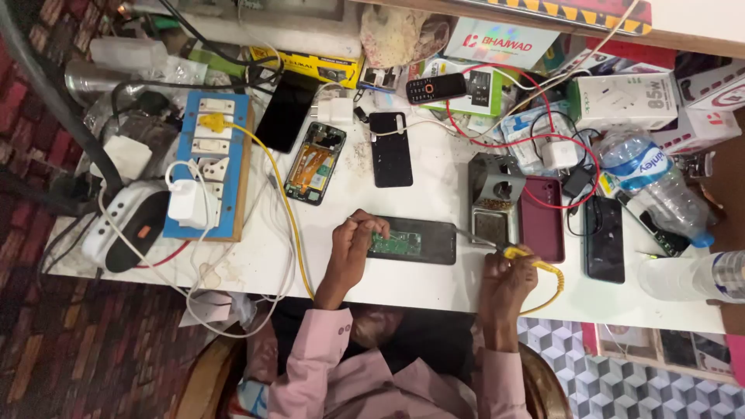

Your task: The person uses a soldering iron and a small tool to work on the exposed circuit board of a disassembled smartphone. They repeatedly apply heat to specific points on the board while manipulating components with the other hand.

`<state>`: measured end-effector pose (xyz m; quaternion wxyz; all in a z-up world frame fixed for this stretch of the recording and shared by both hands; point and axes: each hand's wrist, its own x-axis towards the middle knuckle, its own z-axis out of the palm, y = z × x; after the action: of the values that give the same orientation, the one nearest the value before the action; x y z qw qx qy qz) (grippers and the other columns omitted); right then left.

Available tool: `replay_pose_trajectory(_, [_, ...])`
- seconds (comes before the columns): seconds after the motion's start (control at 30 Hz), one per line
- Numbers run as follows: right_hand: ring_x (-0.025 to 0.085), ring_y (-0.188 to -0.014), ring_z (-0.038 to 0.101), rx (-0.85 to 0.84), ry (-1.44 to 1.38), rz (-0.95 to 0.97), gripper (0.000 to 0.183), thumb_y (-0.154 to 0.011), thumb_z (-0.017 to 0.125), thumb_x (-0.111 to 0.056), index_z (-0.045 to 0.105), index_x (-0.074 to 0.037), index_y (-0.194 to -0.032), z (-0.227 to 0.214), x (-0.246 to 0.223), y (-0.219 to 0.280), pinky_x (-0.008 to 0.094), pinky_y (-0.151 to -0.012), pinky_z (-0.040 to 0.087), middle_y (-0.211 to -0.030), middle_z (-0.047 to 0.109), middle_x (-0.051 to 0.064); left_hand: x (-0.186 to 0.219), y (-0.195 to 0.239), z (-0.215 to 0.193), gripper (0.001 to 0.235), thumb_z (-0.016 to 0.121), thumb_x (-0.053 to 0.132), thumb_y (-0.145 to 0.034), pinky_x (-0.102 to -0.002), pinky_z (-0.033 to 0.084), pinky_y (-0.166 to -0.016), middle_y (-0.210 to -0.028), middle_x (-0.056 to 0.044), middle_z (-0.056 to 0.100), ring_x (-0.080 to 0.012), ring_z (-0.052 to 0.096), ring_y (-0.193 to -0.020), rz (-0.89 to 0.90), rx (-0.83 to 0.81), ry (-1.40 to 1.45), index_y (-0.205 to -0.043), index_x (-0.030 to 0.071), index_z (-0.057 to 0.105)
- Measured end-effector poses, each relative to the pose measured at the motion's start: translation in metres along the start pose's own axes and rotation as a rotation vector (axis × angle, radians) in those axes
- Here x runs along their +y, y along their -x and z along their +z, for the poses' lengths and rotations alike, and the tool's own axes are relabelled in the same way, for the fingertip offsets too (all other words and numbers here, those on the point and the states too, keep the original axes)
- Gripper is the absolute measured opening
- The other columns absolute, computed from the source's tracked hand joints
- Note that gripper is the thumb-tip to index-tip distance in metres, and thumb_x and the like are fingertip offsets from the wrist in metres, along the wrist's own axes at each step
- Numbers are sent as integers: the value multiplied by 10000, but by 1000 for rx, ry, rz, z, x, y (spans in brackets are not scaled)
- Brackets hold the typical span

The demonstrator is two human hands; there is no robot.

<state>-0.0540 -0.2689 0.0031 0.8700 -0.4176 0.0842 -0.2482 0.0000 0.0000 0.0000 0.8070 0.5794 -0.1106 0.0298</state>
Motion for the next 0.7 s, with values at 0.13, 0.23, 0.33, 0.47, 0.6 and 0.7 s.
replay_pose_trajectory(0.13, [99,-681,417,161,66,33,366,-1098,551,-455,531,-108,-985,1,2,2,266,-661,418,-751,422,-29,-2,3,0,240,482,199,-1144,-235,415,-667,-914,-65,680,-43,452,-697,87,-37,2,-986,45,577])
replay_pose_trajectory(0.23, [103,-622,372,130,82,-32,317,-1113,552,-400,511,-119,-972,6,7,-4,256,-590,358,-727,396,-25,-3,1,-1,256,475,218,-1177,-260,460,-768,-938,-64,664,-74,524,-801,134,-60,42,-1006,48,559])
replay_pose_trajectory(0.33, [107,-550,365,151,111,-54,261,-1106,524,-319,498,-116,-945,8,12,-6,259,-505,327,-695,400,-12,0,1,-1,277,468,243,-1139,-225,392,-628,-880,-48,672,-34,423,-667,24,-32,-10,-950,61,557])
replay_pose_trajectory(0.47, [96,-503,372,207,205,-113,150,-1068,507,-239,497,-122,-976,10,23,-2,276,-449,328,-667,392,-14,4,0,1,295,479,267,-1133,-221,379,-606,-871,-47,677,-31,399,-642,11,-16,-15,-938,63,564])
replay_pose_trajectory(0.6, [76,-543,381,192,240,-109,94,-1080,523,-202,502,-118,-1040,7,26,-1,257,-489,346,-704,414,-21,6,0,2,296,489,285,-1118,-213,365,-568,-875,-46,690,-16,368,-597,2,-6,-31,-937,66,574])
replay_pose_trajectory(0.7, [74,-553,385,155,315,-100,162,-1127,517,-239,507,-103,-1041,7,28,1,254,-525,379,-669,423,-9,5,1,2,283,496,283,-1140,-220,382,-608,-899,-43,684,-22,419,-651,40,-19,11,-972,67,568])
